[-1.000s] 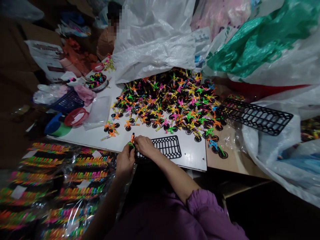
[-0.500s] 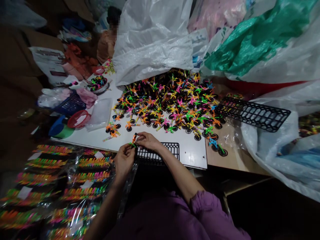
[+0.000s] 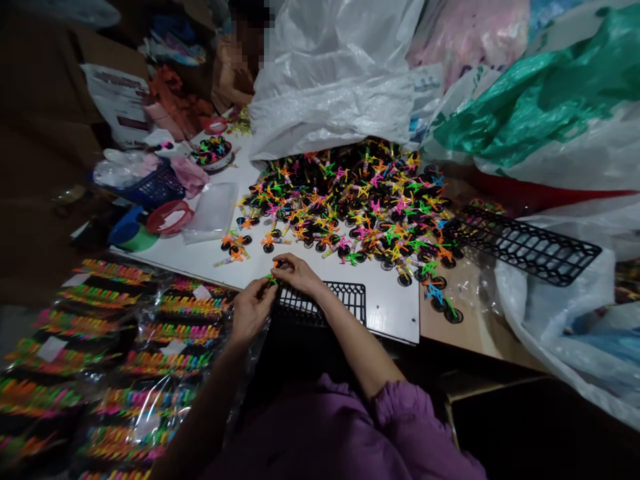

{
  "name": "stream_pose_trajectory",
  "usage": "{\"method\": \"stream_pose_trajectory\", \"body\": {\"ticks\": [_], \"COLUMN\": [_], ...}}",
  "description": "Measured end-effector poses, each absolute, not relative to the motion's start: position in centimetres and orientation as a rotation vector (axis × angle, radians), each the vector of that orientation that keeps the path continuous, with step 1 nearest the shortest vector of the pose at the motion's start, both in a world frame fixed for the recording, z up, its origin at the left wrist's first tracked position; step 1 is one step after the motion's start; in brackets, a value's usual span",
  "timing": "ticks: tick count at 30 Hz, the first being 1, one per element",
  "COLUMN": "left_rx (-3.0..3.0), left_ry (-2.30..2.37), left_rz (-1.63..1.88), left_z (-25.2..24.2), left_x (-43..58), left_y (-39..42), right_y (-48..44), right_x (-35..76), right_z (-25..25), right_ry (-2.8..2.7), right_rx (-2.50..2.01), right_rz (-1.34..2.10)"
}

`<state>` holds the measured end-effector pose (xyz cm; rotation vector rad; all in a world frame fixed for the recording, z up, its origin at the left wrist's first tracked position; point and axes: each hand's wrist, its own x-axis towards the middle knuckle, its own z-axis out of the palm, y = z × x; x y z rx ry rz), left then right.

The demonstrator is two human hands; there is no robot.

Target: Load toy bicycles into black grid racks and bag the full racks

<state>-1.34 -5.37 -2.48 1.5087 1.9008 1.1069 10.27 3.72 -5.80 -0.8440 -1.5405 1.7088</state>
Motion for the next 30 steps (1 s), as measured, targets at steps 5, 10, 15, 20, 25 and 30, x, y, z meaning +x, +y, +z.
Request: {"method": "stream_pose_trajectory", "body": {"ticks": [5, 10, 15, 20, 25, 30], "left_rx": [1.374, 1.056, 0.970, 0.958, 0.963, 1.008], "left_ry": [1.875, 1.815, 1.744, 1.742, 1.723, 1.684], "left_rz": [1.183, 1.342, 1.403, 1.413, 1.425, 1.396], "left_z": [-2.5, -4.2, -4.6, -4.4, -4.5, -2.9], "left_x": [-1.3, -1.0, -0.8, -0.8, -1.1, -1.3], "left_y": [-5.6, -5.3, -5.1, -5.3, -4.6, -3.9], "right_y": [3.7, 3.4, 2.3, 1.3, 1.4, 1.6], "right_x": [10.2, 11.4, 11.0, 9.7, 9.6, 10.0], "right_z": [-5.8, -5.3, -5.3, -5.7, -5.8, -4.6], "right_ry": [-1.585, -1.796, -2.346, -2.523, -2.553, -2.453], "right_rx": [-0.857, -0.992, -1.084, -1.164, -1.187, -1.185], "right_rz": [1.724, 1.547, 0.924, 0.596, 0.577, 0.733]}}
